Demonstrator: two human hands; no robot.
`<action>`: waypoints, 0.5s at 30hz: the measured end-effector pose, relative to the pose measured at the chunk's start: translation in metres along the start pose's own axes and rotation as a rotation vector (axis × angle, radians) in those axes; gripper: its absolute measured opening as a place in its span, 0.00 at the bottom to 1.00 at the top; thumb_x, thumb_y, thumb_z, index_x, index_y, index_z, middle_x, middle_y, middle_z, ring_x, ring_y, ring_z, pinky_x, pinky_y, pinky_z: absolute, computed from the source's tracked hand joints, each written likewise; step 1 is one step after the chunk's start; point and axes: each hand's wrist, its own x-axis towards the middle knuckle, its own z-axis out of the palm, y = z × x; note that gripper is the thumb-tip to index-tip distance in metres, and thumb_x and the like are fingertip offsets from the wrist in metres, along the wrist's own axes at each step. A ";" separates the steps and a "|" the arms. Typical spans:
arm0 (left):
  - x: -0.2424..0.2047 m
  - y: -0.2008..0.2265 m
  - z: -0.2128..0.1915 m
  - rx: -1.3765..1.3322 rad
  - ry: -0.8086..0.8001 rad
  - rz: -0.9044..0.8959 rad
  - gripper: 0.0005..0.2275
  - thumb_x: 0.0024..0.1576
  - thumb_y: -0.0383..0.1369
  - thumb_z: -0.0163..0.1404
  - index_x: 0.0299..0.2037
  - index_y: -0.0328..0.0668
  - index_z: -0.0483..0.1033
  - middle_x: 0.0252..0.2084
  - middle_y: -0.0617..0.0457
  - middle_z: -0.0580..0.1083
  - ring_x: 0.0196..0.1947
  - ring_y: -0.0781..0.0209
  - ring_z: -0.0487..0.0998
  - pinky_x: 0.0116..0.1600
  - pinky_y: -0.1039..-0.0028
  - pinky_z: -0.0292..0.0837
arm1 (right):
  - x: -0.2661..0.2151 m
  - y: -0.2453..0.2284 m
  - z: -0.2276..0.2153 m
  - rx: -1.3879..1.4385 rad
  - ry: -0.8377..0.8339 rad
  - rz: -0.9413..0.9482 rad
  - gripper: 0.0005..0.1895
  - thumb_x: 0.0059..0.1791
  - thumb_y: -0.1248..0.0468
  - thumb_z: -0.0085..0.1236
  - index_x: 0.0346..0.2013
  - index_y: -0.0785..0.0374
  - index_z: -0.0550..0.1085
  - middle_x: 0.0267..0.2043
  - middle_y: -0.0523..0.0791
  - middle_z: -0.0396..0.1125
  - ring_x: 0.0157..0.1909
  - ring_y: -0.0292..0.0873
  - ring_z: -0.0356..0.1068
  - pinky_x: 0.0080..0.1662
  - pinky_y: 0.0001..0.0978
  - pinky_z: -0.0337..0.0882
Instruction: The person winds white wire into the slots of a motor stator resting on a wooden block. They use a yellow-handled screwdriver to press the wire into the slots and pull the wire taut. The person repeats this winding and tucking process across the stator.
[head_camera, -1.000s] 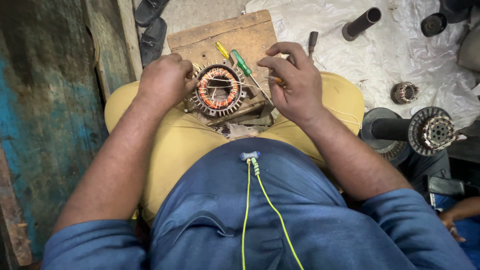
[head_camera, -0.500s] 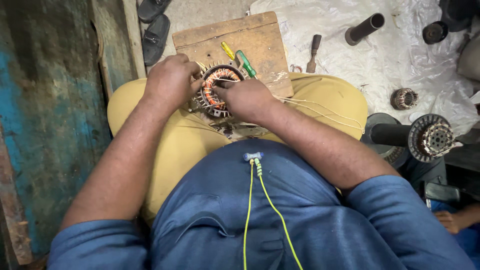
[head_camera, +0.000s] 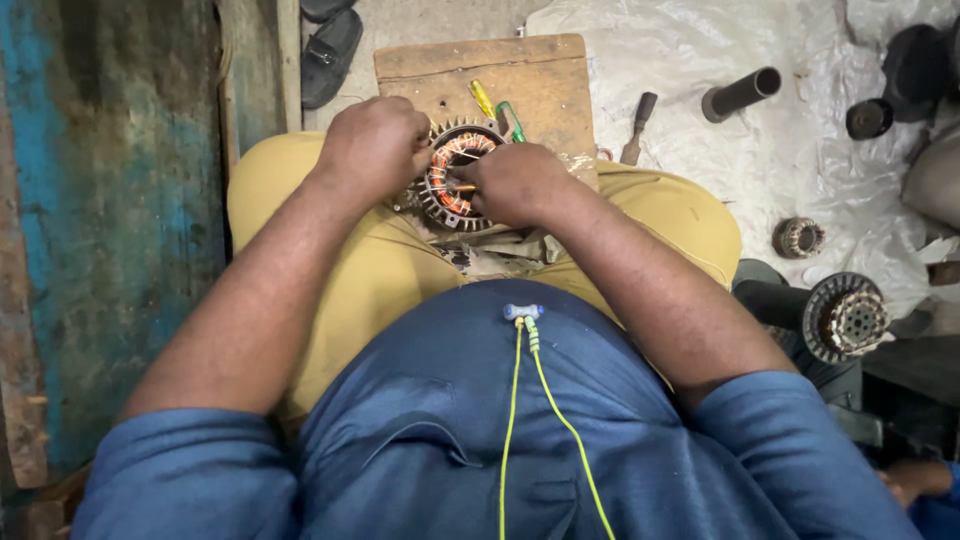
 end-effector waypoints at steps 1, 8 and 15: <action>0.001 0.001 0.000 -0.003 -0.002 -0.006 0.05 0.51 0.33 0.59 0.31 0.41 0.80 0.35 0.46 0.76 0.39 0.44 0.79 0.45 0.55 0.74 | 0.000 -0.001 -0.001 -0.013 -0.003 0.007 0.27 0.47 0.57 0.52 0.62 0.37 0.73 0.42 0.50 0.75 0.44 0.54 0.75 0.46 0.52 0.74; 0.006 0.003 -0.004 0.027 -0.077 -0.081 0.05 0.50 0.32 0.58 0.30 0.40 0.79 0.34 0.46 0.77 0.38 0.45 0.80 0.44 0.55 0.74 | 0.004 -0.011 -0.007 -0.044 -0.071 0.035 0.28 0.47 0.60 0.51 0.63 0.38 0.72 0.44 0.48 0.75 0.46 0.53 0.75 0.46 0.50 0.74; 0.000 0.004 -0.005 0.019 -0.001 -0.039 0.06 0.50 0.33 0.58 0.31 0.40 0.79 0.35 0.46 0.77 0.39 0.44 0.79 0.44 0.55 0.74 | 0.000 -0.010 -0.004 -0.043 -0.001 -0.006 0.26 0.47 0.60 0.51 0.61 0.43 0.73 0.44 0.48 0.75 0.45 0.53 0.76 0.45 0.50 0.75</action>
